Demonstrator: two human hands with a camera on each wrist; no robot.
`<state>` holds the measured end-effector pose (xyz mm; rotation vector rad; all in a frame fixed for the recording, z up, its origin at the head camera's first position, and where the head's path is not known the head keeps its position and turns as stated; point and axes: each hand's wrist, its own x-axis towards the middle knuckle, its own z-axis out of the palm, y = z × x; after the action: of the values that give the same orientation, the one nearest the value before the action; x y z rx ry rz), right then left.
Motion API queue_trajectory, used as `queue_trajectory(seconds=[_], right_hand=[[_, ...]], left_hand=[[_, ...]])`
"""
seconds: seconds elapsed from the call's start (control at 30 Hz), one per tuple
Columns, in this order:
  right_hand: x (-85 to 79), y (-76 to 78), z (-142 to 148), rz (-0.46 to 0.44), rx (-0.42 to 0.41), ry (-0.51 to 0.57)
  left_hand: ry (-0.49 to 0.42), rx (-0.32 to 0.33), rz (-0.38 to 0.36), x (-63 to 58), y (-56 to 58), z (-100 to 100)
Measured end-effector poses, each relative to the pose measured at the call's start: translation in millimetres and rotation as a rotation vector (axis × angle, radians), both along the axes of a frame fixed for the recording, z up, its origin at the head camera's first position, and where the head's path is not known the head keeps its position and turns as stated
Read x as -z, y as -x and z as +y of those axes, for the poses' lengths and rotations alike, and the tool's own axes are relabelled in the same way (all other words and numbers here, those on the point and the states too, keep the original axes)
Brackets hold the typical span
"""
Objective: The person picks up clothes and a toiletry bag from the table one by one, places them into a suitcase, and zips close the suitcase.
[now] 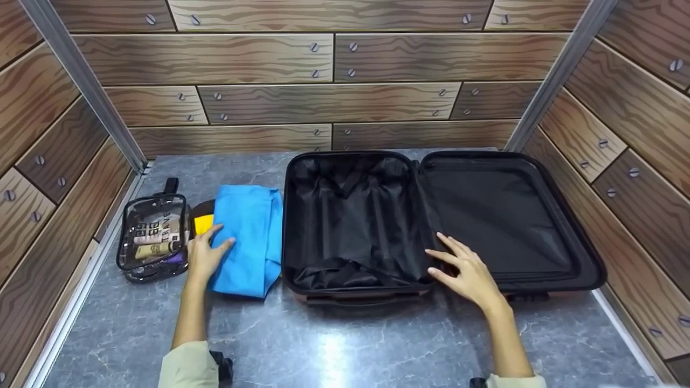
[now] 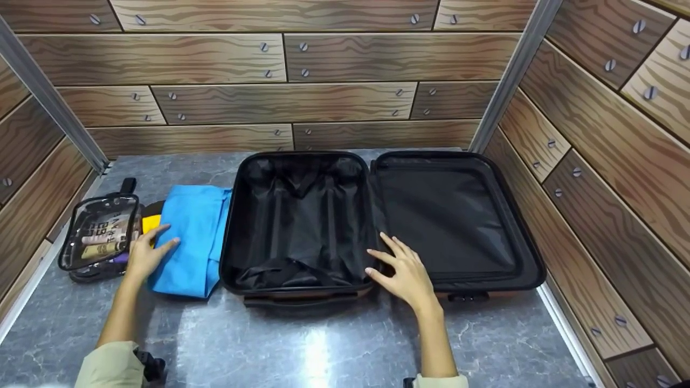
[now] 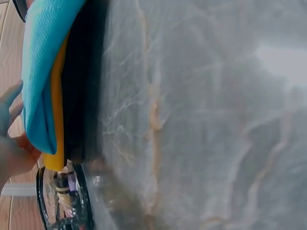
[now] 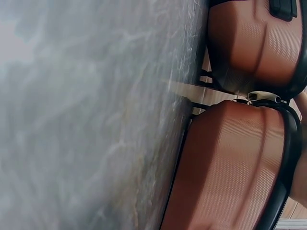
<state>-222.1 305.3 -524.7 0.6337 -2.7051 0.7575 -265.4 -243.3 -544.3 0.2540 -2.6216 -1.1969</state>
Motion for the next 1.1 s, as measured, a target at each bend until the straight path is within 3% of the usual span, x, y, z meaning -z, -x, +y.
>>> queue_trajectory(seconds=[0.13, 0.23, 0.43, 0.7, 0.9, 1.1], right_hand=[[-0.4, -0.3, -0.7, 0.008, 0.004, -0.004], [-0.2, -0.4, -0.4, 0.009, 0.006, -0.001], [0.2, -0.4, -0.7, 0.004, -0.001, 0.003], [-0.2, 0.5, -0.3, 0.012, 0.003, 0.007], [-0.4, -0.1, 0.3, 0.007, 0.005, 0.021], [2.1, 0.4, -0.6, 0.003, 0.000, 0.018]], left_hand=[[0.049, 0.010, 0.016, -3.0, 4.3, 0.7], [0.025, 0.038, 0.024, -5.2, 6.9, 1.9], [-0.248, 0.114, 0.000, -10.9, 11.5, -1.8], [-0.412, 0.283, -0.234, -20.5, 21.1, -6.4], [-0.627, 0.345, -0.330, -11.6, 26.4, -11.4], [-0.811, 0.330, -0.360, -0.4, 25.8, -10.1]])
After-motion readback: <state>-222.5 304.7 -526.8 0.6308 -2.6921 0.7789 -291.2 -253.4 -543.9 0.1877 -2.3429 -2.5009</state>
